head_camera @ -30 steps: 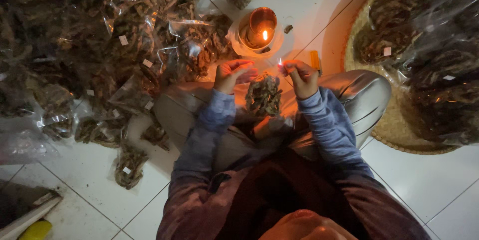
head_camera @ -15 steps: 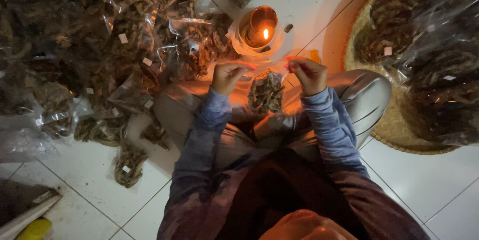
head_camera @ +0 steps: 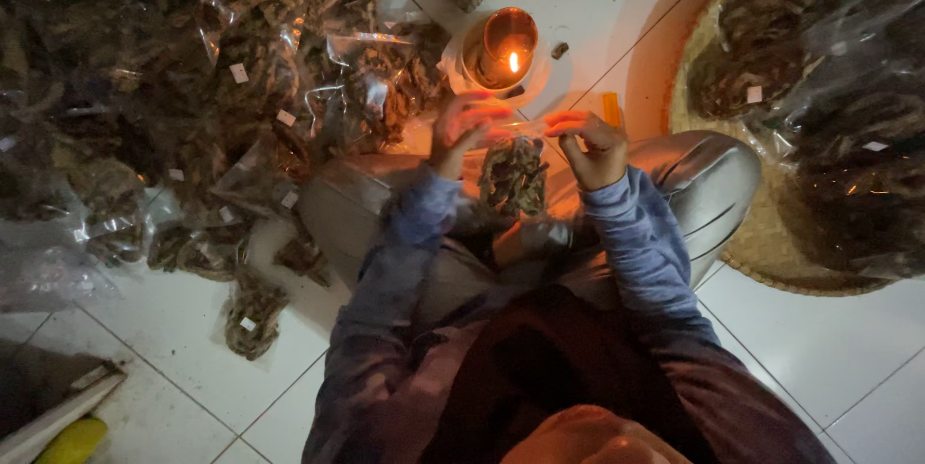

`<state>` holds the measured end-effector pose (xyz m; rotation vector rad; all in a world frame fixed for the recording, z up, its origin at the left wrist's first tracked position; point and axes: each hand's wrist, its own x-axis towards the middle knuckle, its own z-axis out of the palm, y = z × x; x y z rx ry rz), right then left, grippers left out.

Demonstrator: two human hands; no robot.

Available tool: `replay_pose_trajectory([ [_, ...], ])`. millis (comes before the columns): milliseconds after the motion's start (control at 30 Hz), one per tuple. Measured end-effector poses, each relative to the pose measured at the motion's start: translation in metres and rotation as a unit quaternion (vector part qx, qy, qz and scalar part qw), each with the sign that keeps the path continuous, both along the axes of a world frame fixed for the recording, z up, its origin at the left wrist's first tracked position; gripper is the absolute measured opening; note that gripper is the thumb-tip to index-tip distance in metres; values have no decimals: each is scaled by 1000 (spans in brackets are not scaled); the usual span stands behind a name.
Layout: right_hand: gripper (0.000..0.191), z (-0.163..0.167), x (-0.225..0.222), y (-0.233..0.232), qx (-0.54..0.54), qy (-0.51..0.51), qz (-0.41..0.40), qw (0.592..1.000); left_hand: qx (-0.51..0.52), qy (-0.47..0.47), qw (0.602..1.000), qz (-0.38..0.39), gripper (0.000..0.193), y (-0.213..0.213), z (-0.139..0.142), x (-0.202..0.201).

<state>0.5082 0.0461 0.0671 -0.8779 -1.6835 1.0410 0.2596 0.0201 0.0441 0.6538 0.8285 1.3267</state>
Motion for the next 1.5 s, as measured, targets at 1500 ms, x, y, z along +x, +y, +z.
replay_pose_trajectory([
  [1500,13,-56,-29,70,-169,11,40,985,40,141,981,129,12,53,-85,34],
])
